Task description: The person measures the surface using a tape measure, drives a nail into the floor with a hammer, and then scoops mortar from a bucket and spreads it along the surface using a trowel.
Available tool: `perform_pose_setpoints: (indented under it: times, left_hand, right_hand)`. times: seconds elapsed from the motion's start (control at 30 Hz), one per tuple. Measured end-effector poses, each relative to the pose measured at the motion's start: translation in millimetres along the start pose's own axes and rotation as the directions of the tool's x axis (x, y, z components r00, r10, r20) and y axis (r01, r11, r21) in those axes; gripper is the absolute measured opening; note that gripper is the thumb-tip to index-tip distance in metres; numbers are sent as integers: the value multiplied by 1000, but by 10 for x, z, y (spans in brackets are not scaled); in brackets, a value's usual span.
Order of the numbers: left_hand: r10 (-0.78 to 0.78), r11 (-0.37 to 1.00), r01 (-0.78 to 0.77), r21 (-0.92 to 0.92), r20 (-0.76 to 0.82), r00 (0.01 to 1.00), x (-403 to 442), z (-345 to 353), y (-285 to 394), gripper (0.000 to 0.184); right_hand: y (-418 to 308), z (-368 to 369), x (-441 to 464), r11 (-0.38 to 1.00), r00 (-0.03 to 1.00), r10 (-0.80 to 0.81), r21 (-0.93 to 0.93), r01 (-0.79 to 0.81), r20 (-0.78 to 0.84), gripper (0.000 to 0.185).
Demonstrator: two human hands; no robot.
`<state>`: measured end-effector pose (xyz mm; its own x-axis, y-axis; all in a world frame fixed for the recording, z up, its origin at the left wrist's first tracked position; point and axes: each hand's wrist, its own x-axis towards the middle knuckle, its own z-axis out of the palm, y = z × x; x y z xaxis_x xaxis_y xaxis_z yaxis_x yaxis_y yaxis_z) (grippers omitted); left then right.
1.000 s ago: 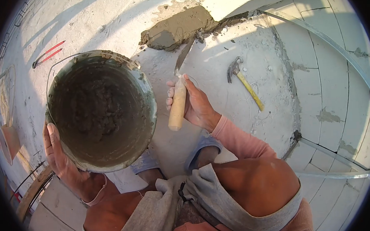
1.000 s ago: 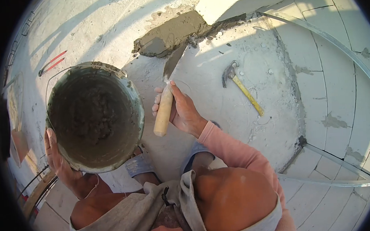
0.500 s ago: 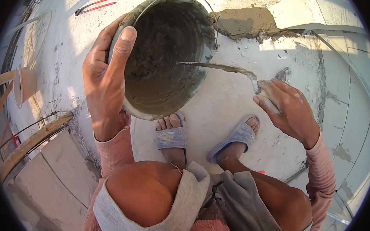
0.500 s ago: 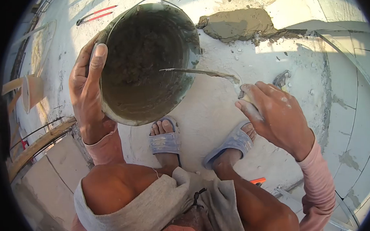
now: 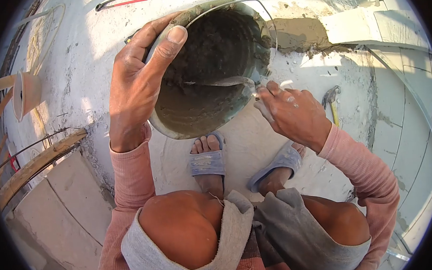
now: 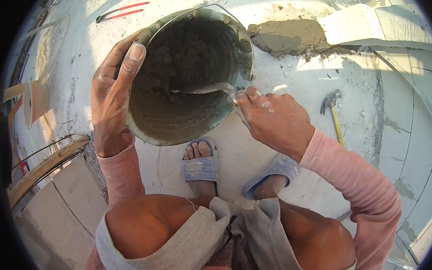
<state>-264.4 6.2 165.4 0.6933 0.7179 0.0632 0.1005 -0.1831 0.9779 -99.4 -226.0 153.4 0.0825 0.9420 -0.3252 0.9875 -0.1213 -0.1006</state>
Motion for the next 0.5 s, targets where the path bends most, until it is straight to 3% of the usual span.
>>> perform_pose_setpoints:
  times: [0.07, 0.1, 0.2, 0.23, 0.33, 0.4, 0.47, 0.5]
  left_hand:
    - [-67, 991, 65, -114, -6, 998, 10, 64, 26, 53]
    - [-54, 995, 54, -82, -1, 999, 3, 72, 46, 52]
    - [-9, 1000, 9, -8, 23, 1000, 3, 143, 123, 51]
    - [0, 1000, 0, 6, 26, 1000, -21, 188, 149, 50]
    - [19, 998, -18, -68, 15, 1000, -44, 320, 143, 49]
    - [-13, 982, 7, -190, -30, 999, -22, 379, 87, 49]
    - [-35, 984, 24, -177, -63, 997, 6, 348, 95, 49]
    - [-47, 986, 35, -161, -76, 996, 11, 311, 89, 49]
  right_hand:
    - [61, -220, 45, 994, 995, 81, -74, -76, 57, 35]
    - [145, -219, 15, 993, 997, 49, -106, -56, -67, 39]
    - [355, -214, 76, 994, 991, -88, -75, 81, -98, 31]
    - [321, -244, 144, 997, 991, 18, 73, -28, 135, 43]
    - [314, -79, 221, 927, 972, -185, 353, 123, 145, 43]
    - [237, -36, 189, 832, 961, -172, 554, 24, 217, 46]
    - [-97, -368, 229, 536, 802, -62, 698, -475, 594, 51]
    - [-159, -333, 199, 402, 806, -81, 759, -512, 586, 53]
